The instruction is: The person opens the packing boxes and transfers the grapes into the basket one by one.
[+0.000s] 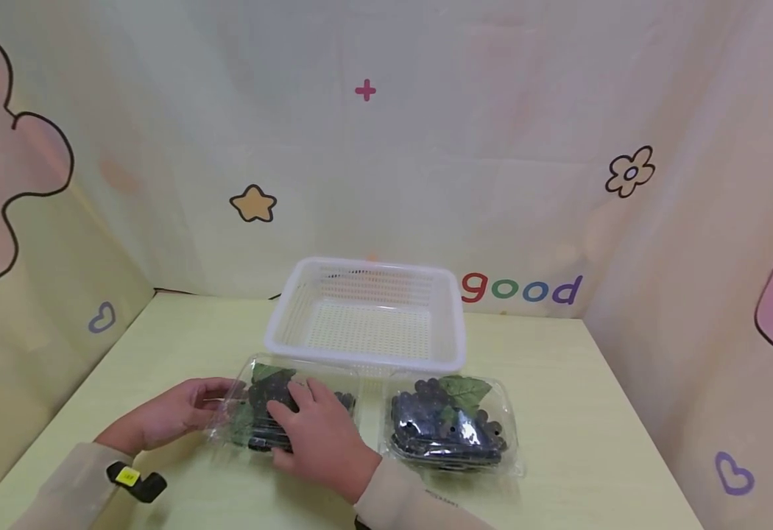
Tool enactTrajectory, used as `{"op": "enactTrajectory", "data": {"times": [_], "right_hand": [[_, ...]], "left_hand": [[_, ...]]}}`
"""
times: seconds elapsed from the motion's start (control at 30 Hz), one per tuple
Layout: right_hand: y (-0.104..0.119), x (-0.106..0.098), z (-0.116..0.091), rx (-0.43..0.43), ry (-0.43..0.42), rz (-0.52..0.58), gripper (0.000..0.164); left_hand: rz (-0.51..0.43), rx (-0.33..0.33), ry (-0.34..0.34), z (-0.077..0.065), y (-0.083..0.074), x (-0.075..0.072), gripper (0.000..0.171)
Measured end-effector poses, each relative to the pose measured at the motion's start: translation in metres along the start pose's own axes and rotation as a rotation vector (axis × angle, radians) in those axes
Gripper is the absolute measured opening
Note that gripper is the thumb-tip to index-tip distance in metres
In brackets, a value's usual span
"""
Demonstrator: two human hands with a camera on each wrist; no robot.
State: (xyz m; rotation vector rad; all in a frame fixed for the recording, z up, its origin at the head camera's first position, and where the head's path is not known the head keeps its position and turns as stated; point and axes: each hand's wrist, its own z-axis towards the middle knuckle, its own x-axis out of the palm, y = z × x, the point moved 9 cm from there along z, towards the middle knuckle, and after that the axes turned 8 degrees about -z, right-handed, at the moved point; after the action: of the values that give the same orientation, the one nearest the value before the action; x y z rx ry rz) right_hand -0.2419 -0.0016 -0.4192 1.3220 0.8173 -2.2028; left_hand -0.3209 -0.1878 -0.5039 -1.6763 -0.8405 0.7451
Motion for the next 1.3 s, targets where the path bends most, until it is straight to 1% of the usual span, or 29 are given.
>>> {"op": "enactTrajectory", "data": {"times": [0.13, 0.2, 0.37, 0.47, 0.53, 0.63, 0.77, 0.83, 0.93, 1.07, 1.17, 1.23, 1.3], "right_hand": [[-0.009, -0.004, -0.012, -0.015, -0.015, -0.006, 0.053], [-0.013, -0.004, -0.017, -0.022, 0.002, -0.009, 0.053], [-0.023, -0.002, -0.028, -0.010, 0.110, 0.004, 0.057], [-0.028, -0.001, -0.032, 0.007, 0.179, 0.019, 0.061], [-0.028, -0.001, -0.033, 0.010, 0.210, 0.024, 0.064], [-0.025, 0.000, -0.031, -0.002, 0.238, -0.024, 0.065], [-0.018, -0.003, -0.025, -0.039, 0.210, -0.135, 0.061], [-0.014, -0.005, -0.022, -0.059, 0.185, -0.181, 0.055], [-0.011, -0.005, -0.018, -0.078, 0.182, -0.224, 0.049], [-0.011, -0.006, -0.014, -0.075, 0.216, -0.224, 0.044], [-0.013, -0.010, -0.010, -0.068, 0.251, -0.204, 0.045], [-0.013, -0.011, -0.008, -0.067, 0.275, -0.177, 0.046], [-0.015, -0.010, -0.005, -0.063, 0.309, -0.125, 0.046]], "left_hand": [[-0.003, 0.005, -0.006, -0.001, -0.001, 0.000, 0.070], [0.000, 0.005, -0.006, -0.001, -0.002, 0.000, 0.070], [0.027, 0.014, 0.003, -0.001, -0.004, 0.001, 0.070], [0.044, 0.010, -0.007, 0.000, -0.004, -0.001, 0.070], [0.048, 0.002, -0.012, 0.001, -0.003, -0.002, 0.070], [0.043, -0.005, -0.012, 0.001, -0.003, -0.002, 0.070], [0.035, -0.012, -0.011, 0.001, -0.002, -0.001, 0.071], [0.034, -0.012, -0.012, 0.001, -0.001, -0.001, 0.071], [0.036, -0.006, -0.012, 0.001, -0.001, -0.001, 0.070], [0.044, 0.016, -0.009, 0.000, -0.002, 0.001, 0.069], [0.052, 0.028, -0.011, 0.000, -0.003, 0.002, 0.070], [0.063, 0.033, -0.011, 0.000, -0.004, 0.003, 0.071], [0.069, 0.033, -0.016, -0.001, -0.004, 0.002, 0.072]]}}
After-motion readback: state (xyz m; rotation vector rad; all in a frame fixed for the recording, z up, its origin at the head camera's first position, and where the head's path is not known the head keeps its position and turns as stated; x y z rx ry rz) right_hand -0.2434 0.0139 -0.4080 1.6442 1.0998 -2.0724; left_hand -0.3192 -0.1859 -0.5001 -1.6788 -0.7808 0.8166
